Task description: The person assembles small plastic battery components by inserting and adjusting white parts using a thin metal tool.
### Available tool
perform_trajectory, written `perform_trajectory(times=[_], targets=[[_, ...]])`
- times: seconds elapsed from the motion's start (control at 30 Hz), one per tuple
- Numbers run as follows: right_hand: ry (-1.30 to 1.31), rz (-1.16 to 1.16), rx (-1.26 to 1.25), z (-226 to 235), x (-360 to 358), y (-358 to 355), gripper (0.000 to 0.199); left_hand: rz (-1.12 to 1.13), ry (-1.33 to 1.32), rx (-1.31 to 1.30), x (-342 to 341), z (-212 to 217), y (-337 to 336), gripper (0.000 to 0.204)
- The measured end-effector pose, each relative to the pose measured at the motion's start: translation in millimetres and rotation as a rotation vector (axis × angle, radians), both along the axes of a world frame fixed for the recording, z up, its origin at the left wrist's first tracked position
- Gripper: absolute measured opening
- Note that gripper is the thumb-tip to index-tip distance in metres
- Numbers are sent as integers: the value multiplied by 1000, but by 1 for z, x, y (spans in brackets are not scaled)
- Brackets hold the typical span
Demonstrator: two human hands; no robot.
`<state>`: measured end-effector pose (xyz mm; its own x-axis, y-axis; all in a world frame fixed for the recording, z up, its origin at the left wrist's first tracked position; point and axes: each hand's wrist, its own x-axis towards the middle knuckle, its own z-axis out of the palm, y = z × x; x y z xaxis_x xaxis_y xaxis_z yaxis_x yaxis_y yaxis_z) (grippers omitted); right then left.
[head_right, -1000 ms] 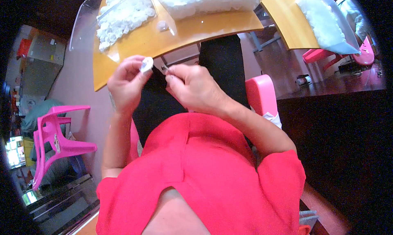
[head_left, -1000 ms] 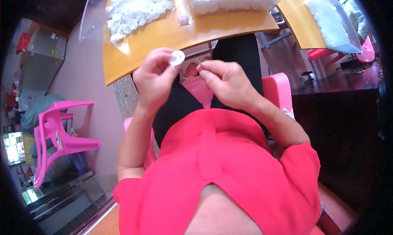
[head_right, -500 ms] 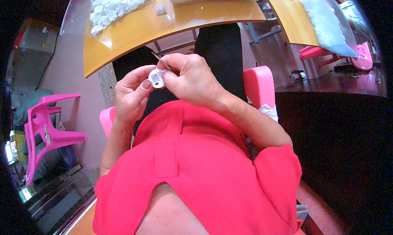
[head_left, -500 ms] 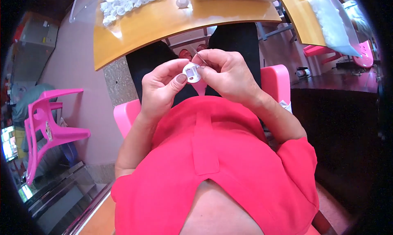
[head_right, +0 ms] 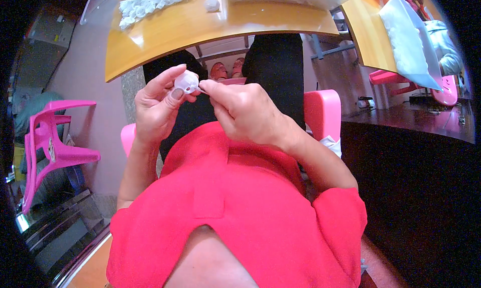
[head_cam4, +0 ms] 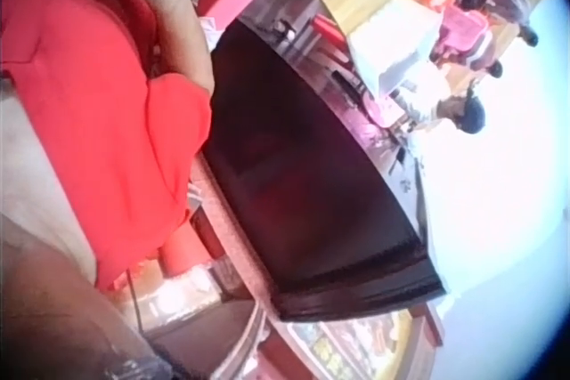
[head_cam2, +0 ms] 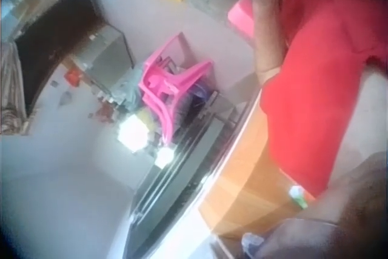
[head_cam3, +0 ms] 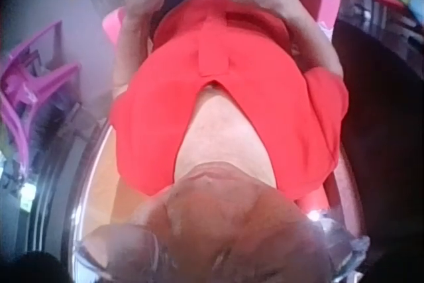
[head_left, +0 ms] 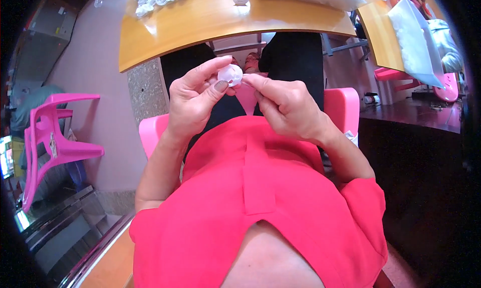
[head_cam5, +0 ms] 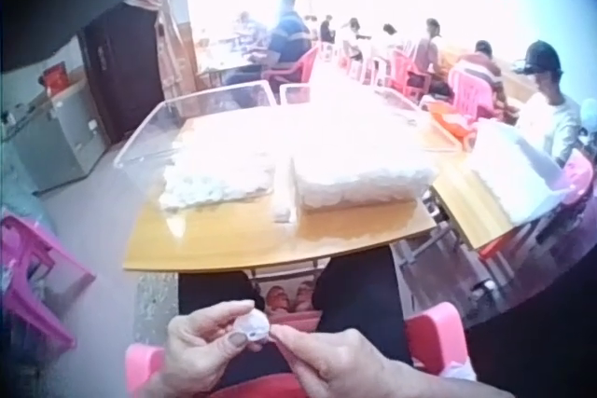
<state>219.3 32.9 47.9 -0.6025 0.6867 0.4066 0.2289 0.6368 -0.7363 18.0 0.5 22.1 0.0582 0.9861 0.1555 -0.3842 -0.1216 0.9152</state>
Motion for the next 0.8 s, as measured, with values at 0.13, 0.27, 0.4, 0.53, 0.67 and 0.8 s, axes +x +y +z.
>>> perform_trajectory(times=[0.13,0.27,0.4,0.53,0.67,0.8], targets=[[-78,36,95,-5,-4,-1,34,-31,-51,-2,-2,0,-1,36],[-123,13,98,-2,-5,-1,28,-33,-73,-20,-1,3,-1,34],[-130,33,107,-2,-4,0,39,-26,-46,-27,0,1,-2,35],[-136,5,126,-4,-6,1,25,-30,-43,-41,0,0,-2,34],[-136,-6,128,-4,-6,1,22,-36,-59,-56,2,1,-3,34],[-149,-1,115,-2,-4,0,22,-54,-103,-73,2,1,-3,33]])
